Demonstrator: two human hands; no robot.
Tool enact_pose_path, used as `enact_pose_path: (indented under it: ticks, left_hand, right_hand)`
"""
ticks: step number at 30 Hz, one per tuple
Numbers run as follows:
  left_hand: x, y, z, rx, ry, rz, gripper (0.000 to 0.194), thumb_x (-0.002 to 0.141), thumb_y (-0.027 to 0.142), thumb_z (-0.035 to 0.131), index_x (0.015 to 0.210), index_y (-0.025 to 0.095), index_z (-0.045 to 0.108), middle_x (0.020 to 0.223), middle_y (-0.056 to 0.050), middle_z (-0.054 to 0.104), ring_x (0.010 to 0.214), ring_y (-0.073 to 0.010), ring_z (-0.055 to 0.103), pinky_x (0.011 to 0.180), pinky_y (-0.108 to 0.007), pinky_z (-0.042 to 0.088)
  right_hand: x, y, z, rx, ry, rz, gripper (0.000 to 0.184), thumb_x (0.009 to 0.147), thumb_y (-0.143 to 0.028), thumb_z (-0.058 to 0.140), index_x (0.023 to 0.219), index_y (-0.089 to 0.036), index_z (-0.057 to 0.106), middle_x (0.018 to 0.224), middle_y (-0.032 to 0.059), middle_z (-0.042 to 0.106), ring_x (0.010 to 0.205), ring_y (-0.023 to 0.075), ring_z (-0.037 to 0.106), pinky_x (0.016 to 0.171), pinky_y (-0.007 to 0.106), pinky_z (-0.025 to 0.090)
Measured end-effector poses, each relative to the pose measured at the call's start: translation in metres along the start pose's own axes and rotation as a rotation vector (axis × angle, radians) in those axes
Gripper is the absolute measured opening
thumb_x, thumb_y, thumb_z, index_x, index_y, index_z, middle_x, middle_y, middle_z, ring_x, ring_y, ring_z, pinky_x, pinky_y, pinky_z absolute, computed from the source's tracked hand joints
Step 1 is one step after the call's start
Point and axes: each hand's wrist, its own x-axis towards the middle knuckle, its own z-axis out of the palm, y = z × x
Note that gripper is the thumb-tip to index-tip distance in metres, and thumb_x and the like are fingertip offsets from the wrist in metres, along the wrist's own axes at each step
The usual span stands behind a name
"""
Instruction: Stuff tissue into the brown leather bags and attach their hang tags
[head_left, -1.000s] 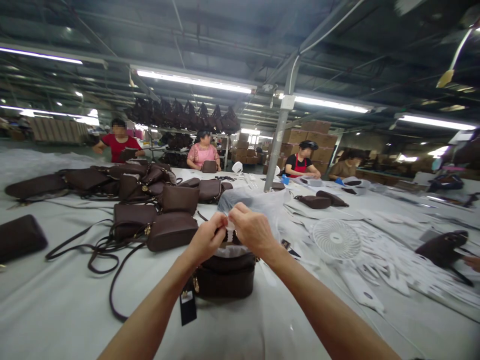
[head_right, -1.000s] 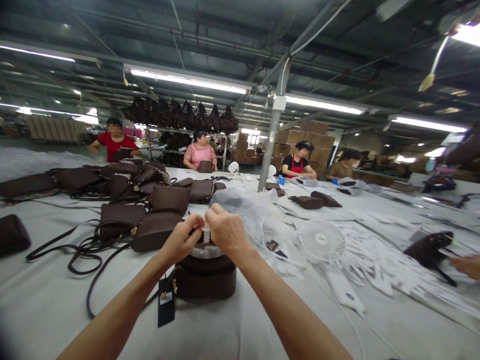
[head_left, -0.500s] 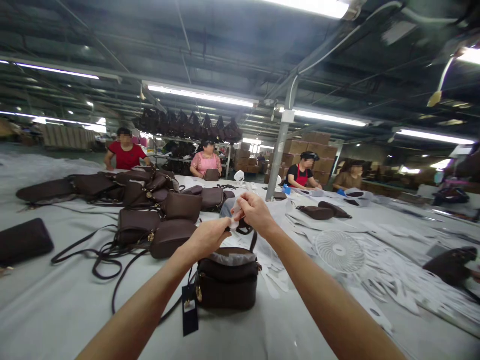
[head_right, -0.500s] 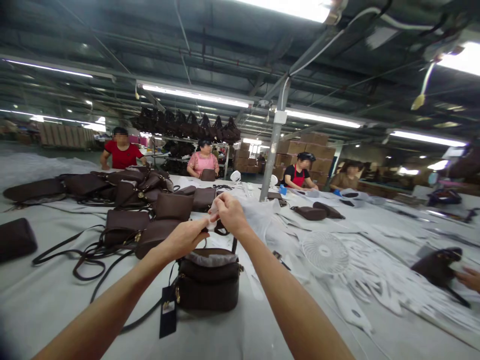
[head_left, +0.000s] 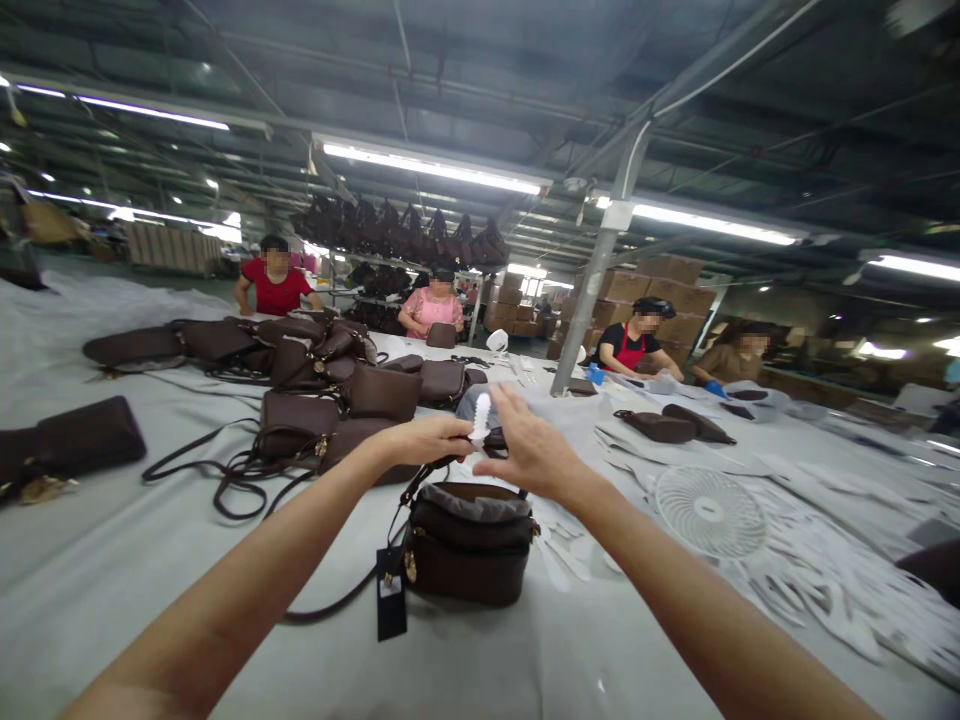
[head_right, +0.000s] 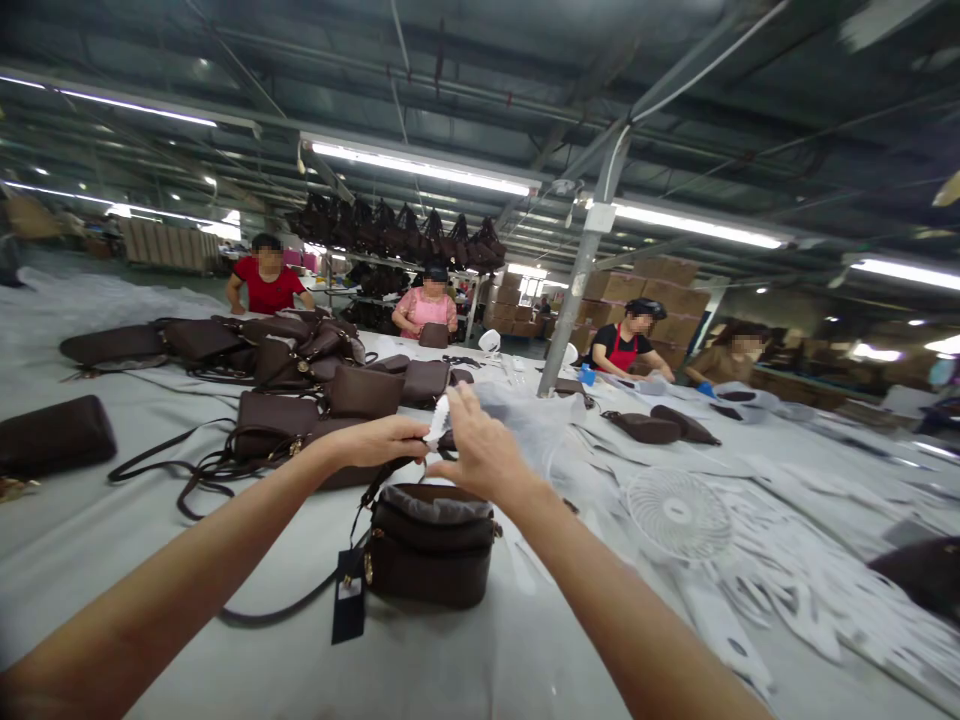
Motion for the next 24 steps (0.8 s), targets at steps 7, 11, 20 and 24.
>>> enact_pose_path:
  ticks: [7, 11, 20, 24]
  left_hand:
    - [-0.024, 0.031, 0.032, 0.487, 0.467, 0.030, 0.016, 0.092, 0.021, 0.045, 0.091, 0.016, 0.061, 0.086, -0.006, 0.063, 0.079, -0.0163, 0.056, 0.073, -0.027, 0.045]
    - [-0.044, 0.040, 0.089, 0.588, 0.523, 0.133, 0.013, 0.092, 0.021, 0.048, 0.093, 0.017, 0.060, 0.090, -0.007, 0.064, 0.083, -0.0198, 0.057, 0.075, -0.032, 0.047]
    - [-0.053, 0.002, 0.149, 0.633, 0.527, 0.047, 0.009, 0.089, 0.015, 0.051, 0.086, 0.019, 0.059, 0.103, -0.006, 0.066, 0.097, -0.0248, 0.056, 0.088, -0.041, 0.041]
    - [-0.057, 0.010, 0.148, 0.550, 0.435, 0.134, 0.018, 0.095, 0.015, 0.041, 0.093, 0.020, 0.058, 0.105, -0.002, 0.069, 0.093, -0.0184, 0.058, 0.092, -0.036, 0.037]
  right_hand:
    - [-0.003, 0.004, 0.006, -0.227, -0.281, 0.061, 0.021, 0.091, -0.037, 0.052, 0.093, -0.016, 0.059, 0.094, 0.0116, 0.068, 0.087, 0.0245, 0.064, 0.068, 0.028, 0.043]
    - [0.003, 0.025, 0.004, 0.330, -0.399, 0.126, 0.026, 0.093, -0.040, 0.046, 0.081, -0.018, 0.053, 0.073, 0.0030, 0.064, 0.067, 0.0156, 0.062, 0.059, 0.024, 0.043]
    - [-0.009, 0.039, 0.001, 0.999, -0.605, 0.268, 0.035, 0.085, -0.051, 0.057, 0.096, -0.018, 0.057, 0.090, 0.0049, 0.066, 0.085, 0.0180, 0.064, 0.068, 0.028, 0.053]
    - [-0.013, 0.040, 0.003, 1.148, -0.591, 0.333, 0.032, 0.082, -0.044, 0.064, 0.100, -0.017, 0.061, 0.106, 0.0070, 0.065, 0.101, 0.0213, 0.061, 0.080, 0.032, 0.052]
